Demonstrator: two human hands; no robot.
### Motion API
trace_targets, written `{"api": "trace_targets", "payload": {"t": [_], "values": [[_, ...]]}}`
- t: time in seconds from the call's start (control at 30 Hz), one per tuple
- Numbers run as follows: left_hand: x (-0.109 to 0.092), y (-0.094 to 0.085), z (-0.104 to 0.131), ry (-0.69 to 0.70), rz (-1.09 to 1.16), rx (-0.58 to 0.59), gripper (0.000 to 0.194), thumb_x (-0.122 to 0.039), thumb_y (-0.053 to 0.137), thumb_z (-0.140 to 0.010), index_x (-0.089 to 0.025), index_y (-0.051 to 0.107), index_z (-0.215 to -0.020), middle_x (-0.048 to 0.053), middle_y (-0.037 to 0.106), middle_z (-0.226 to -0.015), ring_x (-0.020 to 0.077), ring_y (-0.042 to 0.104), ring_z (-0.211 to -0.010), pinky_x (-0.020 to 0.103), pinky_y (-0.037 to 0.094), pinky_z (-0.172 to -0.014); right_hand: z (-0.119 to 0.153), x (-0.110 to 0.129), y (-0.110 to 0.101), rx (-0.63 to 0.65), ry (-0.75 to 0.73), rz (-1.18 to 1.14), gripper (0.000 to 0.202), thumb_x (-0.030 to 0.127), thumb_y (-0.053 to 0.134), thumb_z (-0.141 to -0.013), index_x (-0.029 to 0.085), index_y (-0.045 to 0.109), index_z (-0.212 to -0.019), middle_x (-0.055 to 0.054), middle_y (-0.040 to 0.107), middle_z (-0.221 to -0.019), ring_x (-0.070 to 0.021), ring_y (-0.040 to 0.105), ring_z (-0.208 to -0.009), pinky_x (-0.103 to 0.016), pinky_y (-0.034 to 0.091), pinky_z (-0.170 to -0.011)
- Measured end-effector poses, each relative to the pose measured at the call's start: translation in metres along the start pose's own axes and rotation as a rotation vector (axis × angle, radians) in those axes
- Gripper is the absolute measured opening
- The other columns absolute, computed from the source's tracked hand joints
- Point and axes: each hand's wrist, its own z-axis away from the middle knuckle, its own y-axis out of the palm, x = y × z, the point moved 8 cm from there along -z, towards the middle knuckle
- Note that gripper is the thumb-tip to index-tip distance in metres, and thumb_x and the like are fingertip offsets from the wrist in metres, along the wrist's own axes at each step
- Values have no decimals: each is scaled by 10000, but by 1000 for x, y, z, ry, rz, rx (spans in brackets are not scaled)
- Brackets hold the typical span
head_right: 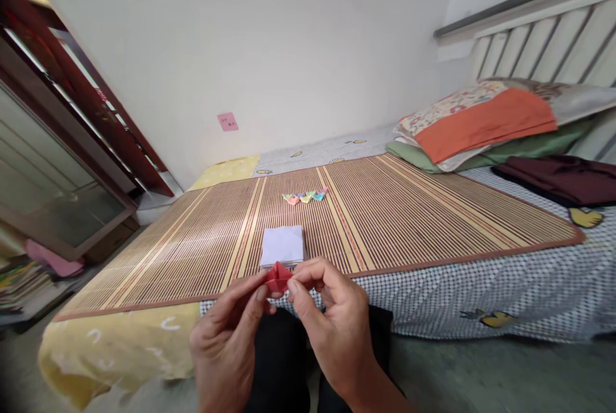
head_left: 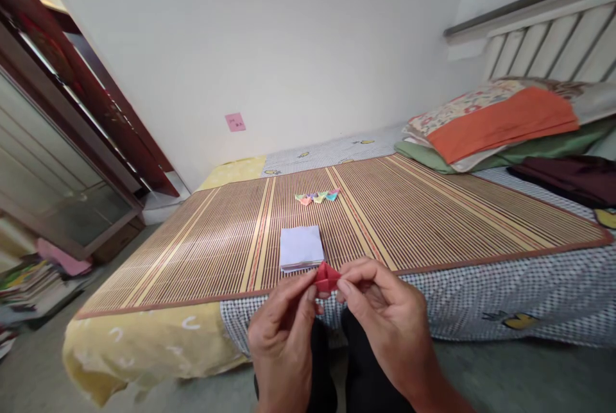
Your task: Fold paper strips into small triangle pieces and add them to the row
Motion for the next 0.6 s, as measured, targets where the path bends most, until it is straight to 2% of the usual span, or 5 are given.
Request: {"api": "trace_targets", "payload": {"t": [0.13, 0.3, 0.4, 0.47, 0.6], "values": [[-7, 1, 0, 92, -121, 0, 226, -194, 726, -923, -334, 827, -1069, 2, 804, -982, 144, 714, -740, 234, 596, -669, -1, 0, 1, 7, 22, -18, 91, 174, 680, -933, 206, 665, -849, -11, 681, -814, -136, 687, -697, -222, 598, -662], [-4, 5, -2, 57, -71, 34, 184, -195, 722, -928, -303, 830, -1031, -1, 771, -878, 121, 672, -654, 212, 569, -603, 0, -3, 1, 20, 16, 22, 56, 171, 713, -907, 207, 680, -879, -26, 705, -863, -164, 724, -785, -248, 611, -727], [-4, 5, 0, 66, -62, 29, 207, -187, 722, -926, -312, 825, -1056, -3, 767, -876, 122, 672, -657, 212, 566, -599, 0, -5, 1, 20, 16, 47, 78, 177, 713, -911, 206, 670, -853, -20, 689, -841, -156, 711, -763, -242, 596, -710], [-6, 5, 1, 96, -89, 17, 238, -175, 719, -925, -327, 822, -1076, -5, 776, -887, 133, 686, -686, 227, 579, -637, -1, -6, 2, 18, 24, 52, 95, 190, 697, -926, 204, 655, -841, -14, 671, -815, -145, 689, -728, -236, 581, -676], [-13, 4, 1, 142, -168, 8, 250, -157, 707, -920, -334, 833, -1045, 13, 815, -976, 192, 746, -876, 305, 609, -814, 0, -8, 6, 32, 65, 28, 118, 217, 678, -946, 200, 636, -837, -8, 648, -780, -136, 653, -689, -225, 556, -619]]}}
